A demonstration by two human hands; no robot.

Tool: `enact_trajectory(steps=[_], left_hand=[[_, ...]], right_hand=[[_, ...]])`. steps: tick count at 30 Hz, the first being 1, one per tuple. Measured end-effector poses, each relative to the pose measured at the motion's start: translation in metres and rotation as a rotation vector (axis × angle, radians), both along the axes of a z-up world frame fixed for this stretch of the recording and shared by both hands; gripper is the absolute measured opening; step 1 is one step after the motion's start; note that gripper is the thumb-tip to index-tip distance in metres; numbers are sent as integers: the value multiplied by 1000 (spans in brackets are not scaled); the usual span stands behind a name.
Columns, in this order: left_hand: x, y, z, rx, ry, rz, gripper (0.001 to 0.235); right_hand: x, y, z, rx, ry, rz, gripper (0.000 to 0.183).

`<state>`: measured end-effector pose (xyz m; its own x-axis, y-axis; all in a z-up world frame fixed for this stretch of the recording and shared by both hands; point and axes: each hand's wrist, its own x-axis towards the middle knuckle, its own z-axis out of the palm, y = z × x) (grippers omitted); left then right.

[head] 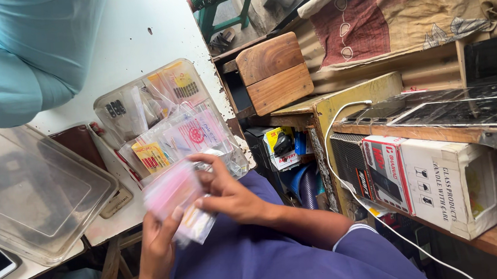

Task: The person sorts through small plastic bags containing electronic components inside a clear plastic container, then places a small part into a disassembled mobile phone on the workbench.

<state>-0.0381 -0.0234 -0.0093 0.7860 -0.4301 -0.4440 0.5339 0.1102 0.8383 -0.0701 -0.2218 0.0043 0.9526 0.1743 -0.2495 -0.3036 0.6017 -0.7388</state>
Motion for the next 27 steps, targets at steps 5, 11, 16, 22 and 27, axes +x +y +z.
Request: enact_trajectory(steps=[5,11,16,22,27], left_hand=[[9,-8,5,-198,322,185,52],[29,4,33,-247,151,335,54],[39,18,35,-412,189,339,59],[37,16,30,-399,230,327,59],[36,18,29,-399,229,299,59]], right_hand=[[3,6,7,-441,-91,97,79],[16,-35,5,-1402,-483,-82,46],[37,-49,3,-1645,-576,14,59],[56,-36,-1,-1752,-573,140,79],[42,-39,1,-1693,-599,212,61]])
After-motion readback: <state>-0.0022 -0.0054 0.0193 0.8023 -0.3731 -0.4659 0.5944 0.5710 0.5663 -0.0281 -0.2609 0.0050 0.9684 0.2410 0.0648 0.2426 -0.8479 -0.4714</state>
